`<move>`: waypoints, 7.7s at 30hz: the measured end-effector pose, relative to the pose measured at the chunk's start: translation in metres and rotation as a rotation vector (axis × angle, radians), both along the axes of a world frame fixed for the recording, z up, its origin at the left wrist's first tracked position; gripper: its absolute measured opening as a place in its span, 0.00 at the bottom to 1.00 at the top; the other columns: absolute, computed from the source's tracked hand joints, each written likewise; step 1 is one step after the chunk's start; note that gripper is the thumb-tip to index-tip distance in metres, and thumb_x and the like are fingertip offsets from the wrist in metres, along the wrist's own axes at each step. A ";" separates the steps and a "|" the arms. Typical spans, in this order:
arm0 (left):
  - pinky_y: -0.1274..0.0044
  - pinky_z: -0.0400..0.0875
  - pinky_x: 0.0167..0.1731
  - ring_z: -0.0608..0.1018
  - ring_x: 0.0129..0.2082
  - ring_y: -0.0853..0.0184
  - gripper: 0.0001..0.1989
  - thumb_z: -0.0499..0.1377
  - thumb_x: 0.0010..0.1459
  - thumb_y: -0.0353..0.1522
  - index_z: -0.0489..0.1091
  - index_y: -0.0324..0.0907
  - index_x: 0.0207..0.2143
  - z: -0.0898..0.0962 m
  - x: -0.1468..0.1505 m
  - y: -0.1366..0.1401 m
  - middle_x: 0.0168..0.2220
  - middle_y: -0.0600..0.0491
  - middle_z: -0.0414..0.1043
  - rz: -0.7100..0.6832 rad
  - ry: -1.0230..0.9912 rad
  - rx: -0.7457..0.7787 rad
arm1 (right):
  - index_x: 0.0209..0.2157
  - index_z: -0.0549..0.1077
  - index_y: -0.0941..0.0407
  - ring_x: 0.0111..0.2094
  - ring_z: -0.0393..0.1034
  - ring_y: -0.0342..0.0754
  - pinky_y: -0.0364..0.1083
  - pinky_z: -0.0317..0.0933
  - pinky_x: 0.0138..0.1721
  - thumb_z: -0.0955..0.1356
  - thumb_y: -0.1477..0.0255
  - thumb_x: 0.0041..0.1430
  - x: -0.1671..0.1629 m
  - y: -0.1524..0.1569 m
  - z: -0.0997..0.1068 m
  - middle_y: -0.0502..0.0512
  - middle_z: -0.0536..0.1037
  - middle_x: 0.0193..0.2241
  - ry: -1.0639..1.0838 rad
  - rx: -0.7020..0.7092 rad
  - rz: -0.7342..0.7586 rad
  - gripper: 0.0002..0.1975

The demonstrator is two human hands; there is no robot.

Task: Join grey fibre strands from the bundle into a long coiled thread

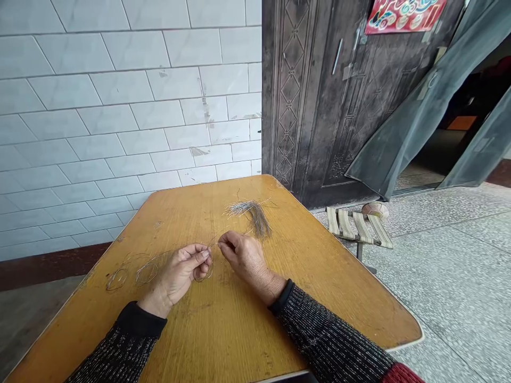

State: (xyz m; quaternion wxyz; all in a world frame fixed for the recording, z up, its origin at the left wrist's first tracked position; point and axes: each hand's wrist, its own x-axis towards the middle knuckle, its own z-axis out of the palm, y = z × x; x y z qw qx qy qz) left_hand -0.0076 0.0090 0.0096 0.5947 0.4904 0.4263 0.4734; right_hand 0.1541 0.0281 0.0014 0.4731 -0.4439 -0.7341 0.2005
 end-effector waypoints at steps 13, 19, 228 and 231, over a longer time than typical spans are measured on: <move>0.84 0.63 0.20 0.70 0.23 0.75 0.12 0.65 0.42 0.35 0.69 0.37 0.27 -0.002 -0.002 0.004 0.26 0.54 0.69 0.115 -0.104 0.016 | 0.20 0.64 0.57 0.15 0.57 0.36 0.38 0.51 0.18 0.66 0.62 0.49 -0.005 0.005 -0.004 0.47 0.67 0.16 0.349 -0.436 0.284 0.14; 0.83 0.62 0.20 0.67 0.20 0.77 0.12 0.65 0.41 0.35 0.68 0.37 0.24 0.002 0.000 0.001 0.23 0.56 0.67 0.138 -0.101 0.019 | 0.20 0.65 0.57 0.17 0.58 0.38 0.39 0.52 0.18 0.66 0.65 0.49 -0.006 0.001 -0.002 0.47 0.67 0.16 0.323 -0.346 0.220 0.12; 0.81 0.67 0.31 0.70 0.27 0.76 0.12 0.67 0.39 0.32 0.69 0.38 0.28 0.001 0.002 0.006 0.28 0.56 0.68 0.277 -0.391 0.038 | 0.27 0.70 0.58 0.16 0.61 0.36 0.38 0.56 0.19 0.71 0.60 0.44 0.010 -0.003 0.002 0.45 0.69 0.18 0.467 -0.618 0.530 0.16; 0.80 0.68 0.31 0.70 0.27 0.76 0.12 0.67 0.40 0.31 0.69 0.38 0.28 0.003 0.003 0.004 0.27 0.57 0.67 0.285 -0.429 0.018 | 0.28 0.71 0.58 0.18 0.62 0.37 0.38 0.58 0.21 0.70 0.59 0.46 0.011 -0.003 0.002 0.46 0.69 0.18 0.452 -0.614 0.564 0.16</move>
